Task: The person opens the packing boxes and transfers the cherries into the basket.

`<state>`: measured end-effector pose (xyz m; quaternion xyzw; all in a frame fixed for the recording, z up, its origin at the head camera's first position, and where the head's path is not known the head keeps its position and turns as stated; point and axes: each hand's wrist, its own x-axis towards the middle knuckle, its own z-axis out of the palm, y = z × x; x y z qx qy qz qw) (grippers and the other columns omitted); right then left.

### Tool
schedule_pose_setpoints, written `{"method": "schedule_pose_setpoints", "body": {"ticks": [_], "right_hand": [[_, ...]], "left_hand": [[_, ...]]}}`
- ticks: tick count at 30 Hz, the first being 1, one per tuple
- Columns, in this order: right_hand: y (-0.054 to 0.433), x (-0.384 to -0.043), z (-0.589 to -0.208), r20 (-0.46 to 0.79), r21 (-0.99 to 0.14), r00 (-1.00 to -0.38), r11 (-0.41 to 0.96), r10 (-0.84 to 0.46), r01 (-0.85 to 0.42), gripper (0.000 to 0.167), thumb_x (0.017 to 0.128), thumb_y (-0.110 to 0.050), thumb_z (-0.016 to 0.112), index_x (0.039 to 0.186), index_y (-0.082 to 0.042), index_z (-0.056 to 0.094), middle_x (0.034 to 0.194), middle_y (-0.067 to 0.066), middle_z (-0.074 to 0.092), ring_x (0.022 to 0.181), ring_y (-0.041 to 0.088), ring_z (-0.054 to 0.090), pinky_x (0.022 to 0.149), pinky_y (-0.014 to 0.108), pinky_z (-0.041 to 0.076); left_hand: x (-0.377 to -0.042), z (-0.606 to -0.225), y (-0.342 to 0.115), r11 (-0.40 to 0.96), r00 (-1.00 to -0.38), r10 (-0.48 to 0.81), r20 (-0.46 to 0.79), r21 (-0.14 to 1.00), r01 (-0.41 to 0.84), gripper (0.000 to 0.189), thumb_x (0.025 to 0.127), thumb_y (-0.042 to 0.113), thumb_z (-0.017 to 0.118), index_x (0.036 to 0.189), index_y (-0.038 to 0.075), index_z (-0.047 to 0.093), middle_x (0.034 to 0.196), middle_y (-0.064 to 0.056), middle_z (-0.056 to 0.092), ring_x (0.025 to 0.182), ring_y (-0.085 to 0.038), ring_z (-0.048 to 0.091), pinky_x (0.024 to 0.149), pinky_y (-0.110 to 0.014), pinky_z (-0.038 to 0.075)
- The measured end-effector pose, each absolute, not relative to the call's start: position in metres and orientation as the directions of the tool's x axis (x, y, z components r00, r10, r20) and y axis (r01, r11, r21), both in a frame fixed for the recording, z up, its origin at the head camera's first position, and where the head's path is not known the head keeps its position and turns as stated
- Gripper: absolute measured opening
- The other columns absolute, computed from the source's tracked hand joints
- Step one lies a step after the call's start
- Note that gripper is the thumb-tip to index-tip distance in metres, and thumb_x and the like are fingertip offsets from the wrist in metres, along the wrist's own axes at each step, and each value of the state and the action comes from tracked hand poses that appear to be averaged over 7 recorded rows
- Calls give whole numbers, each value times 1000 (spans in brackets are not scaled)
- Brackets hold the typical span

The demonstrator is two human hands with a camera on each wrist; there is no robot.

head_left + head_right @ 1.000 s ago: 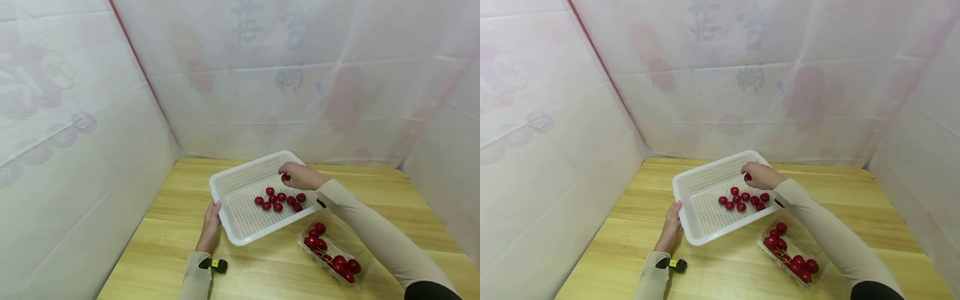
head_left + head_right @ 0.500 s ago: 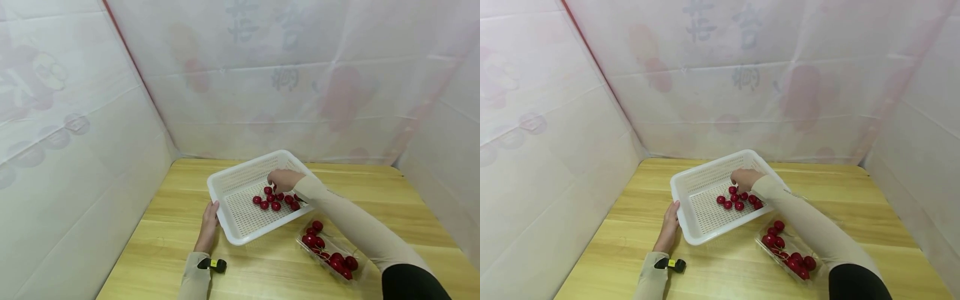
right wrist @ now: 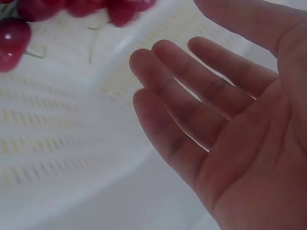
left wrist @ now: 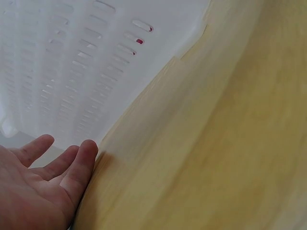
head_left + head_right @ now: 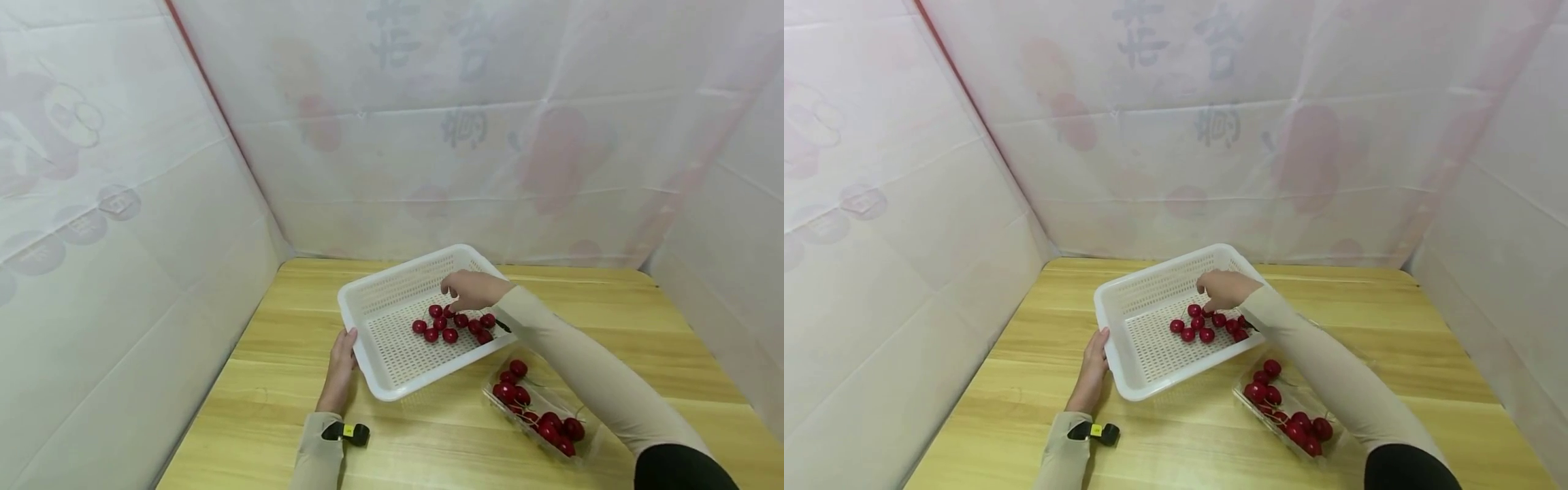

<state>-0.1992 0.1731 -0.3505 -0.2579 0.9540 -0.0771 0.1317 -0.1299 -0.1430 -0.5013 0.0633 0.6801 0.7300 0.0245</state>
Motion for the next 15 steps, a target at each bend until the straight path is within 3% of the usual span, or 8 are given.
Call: {"method": "schedule_pose_setpoints", "body": {"ticks": [8, 15], "right_hand": [[202, -153, -319, 37, -312, -847, 799, -530, -514, 35, 100, -22, 69, 131, -6, 66, 118, 8, 73, 100, 19, 70, 87, 38, 61], [244, -86, -331, 152, -360, -889, 814, -431, -456, 28, 101, -19, 67, 126, -6, 68, 103, -1, 72, 89, 8, 65, 76, 29, 57]], "left_hand": [[-129, -498, -145, -57, -992, 113, 56, 997, 50, 65, 110, 55, 34, 154, 8, 40, 140, -27, 59, 121, -31, 66, 98, -28, 54], [-126, -499, -145, -67, -992, 119, 44, 997, 36, 65, 110, 55, 35, 155, 8, 39, 140, -25, 59, 122, -32, 65, 99, -27, 55]]}}
